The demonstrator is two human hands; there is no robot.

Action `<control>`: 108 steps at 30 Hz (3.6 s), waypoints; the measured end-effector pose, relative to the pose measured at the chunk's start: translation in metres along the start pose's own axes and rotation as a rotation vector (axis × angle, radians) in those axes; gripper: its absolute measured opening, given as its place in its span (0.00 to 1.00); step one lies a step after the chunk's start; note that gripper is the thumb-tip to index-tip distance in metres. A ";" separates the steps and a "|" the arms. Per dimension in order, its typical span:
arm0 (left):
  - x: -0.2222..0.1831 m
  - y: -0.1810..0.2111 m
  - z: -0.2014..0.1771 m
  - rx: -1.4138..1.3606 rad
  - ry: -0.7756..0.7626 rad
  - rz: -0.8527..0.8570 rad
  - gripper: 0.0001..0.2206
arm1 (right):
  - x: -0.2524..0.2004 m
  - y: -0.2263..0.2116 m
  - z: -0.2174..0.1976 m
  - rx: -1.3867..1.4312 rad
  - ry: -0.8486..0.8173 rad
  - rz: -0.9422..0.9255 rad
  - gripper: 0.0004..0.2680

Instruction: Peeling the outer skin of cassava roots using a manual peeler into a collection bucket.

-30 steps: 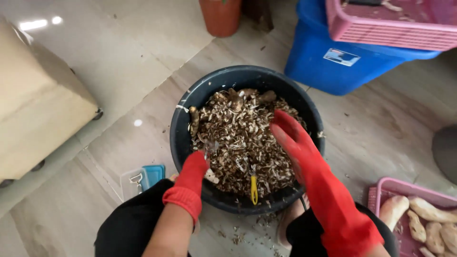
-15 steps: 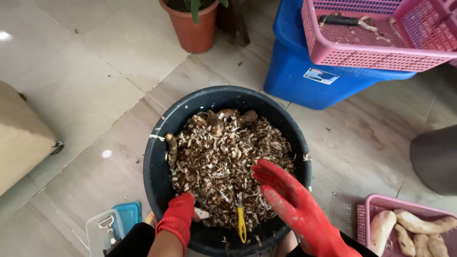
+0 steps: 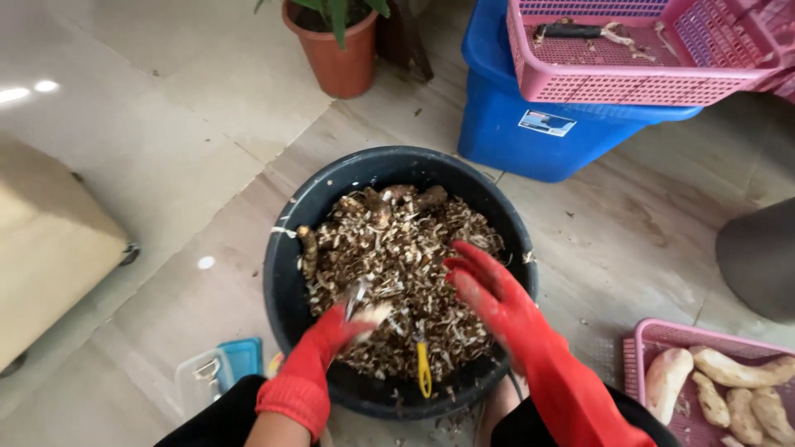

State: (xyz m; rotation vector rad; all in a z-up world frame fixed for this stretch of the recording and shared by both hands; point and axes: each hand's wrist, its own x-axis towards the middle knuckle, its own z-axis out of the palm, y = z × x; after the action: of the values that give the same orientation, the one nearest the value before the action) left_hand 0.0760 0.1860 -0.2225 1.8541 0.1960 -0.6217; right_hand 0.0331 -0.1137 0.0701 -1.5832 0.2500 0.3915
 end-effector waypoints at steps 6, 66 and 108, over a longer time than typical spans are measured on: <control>-0.077 0.200 0.012 0.199 0.160 0.138 0.38 | 0.021 0.027 0.018 0.392 0.019 0.144 0.32; -0.074 0.277 -0.031 1.208 0.444 0.601 0.23 | 0.031 0.034 0.022 -0.367 0.010 -0.259 0.30; -0.087 0.277 -0.003 1.145 0.395 1.054 0.20 | 0.044 0.056 0.022 -0.356 -0.031 -0.252 0.34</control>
State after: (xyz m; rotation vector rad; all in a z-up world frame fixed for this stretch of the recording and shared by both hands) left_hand 0.1202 0.1006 0.0519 2.7189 -1.0383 0.5214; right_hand 0.0487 -0.0914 0.0007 -1.9296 -0.0488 0.2730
